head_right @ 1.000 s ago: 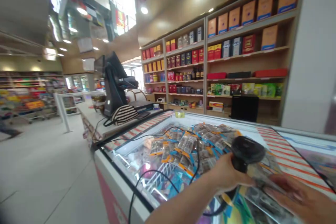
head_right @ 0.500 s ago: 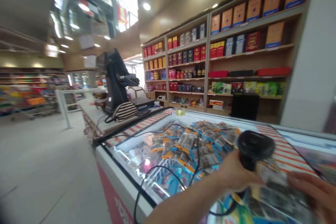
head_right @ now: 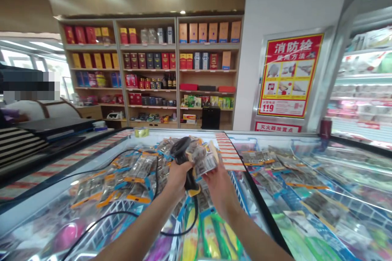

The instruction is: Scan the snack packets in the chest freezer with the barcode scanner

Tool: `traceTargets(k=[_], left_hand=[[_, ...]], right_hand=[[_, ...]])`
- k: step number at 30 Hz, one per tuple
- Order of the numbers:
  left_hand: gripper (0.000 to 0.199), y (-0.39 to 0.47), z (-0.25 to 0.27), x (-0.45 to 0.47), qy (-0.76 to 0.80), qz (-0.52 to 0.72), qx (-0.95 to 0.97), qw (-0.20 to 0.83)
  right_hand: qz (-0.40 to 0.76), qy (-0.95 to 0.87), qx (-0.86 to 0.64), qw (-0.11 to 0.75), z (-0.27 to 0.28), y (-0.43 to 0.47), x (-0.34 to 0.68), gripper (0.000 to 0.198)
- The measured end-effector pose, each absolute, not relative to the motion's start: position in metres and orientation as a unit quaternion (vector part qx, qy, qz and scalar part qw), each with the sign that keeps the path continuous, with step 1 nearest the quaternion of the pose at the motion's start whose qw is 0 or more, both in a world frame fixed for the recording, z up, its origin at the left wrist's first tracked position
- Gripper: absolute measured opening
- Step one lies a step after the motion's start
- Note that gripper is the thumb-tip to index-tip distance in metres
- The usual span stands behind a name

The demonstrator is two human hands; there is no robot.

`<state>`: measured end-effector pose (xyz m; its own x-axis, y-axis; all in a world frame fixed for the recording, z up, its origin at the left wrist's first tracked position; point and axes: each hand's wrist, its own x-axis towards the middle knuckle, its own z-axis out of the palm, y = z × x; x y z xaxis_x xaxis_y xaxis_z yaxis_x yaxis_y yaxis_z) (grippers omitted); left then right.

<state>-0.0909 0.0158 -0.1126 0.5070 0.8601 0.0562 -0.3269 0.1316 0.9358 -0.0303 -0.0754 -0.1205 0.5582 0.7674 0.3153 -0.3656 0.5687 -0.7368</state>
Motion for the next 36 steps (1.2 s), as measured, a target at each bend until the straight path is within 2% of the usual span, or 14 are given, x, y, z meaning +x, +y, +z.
traceTargets(k=[3, 8, 13, 19, 36], left_hand=[[0.022, 0.01, -0.117, -0.086, 0.27, 0.444, 0.487, 0.702], [0.016, 0.008, -0.108, -0.103, 0.224, 0.25, 0.573, 0.748], [0.026, 0.009, -0.098, -0.128, 0.177, 0.121, 0.634, 0.743], [0.034, -0.006, -0.099, -0.135, 0.122, 0.006, 0.611, 0.782], [0.037, -0.02, -0.094, -0.138, 0.125, 0.011, 0.645, 0.754]], right_hand=[[0.302, -0.335, -0.337, 0.827, -0.125, -0.071, -0.034, 0.037], [0.27, -0.187, -0.357, 0.875, -0.114, -0.087, 0.037, 0.016], [0.214, -0.138, -0.417, 0.873, -0.111, -0.122, 0.117, 0.018], [0.218, -0.132, -0.428, 0.867, -0.124, -0.124, 0.132, 0.023], [0.227, -0.132, -0.459, 0.849, -0.134, -0.123, 0.135, 0.029]])
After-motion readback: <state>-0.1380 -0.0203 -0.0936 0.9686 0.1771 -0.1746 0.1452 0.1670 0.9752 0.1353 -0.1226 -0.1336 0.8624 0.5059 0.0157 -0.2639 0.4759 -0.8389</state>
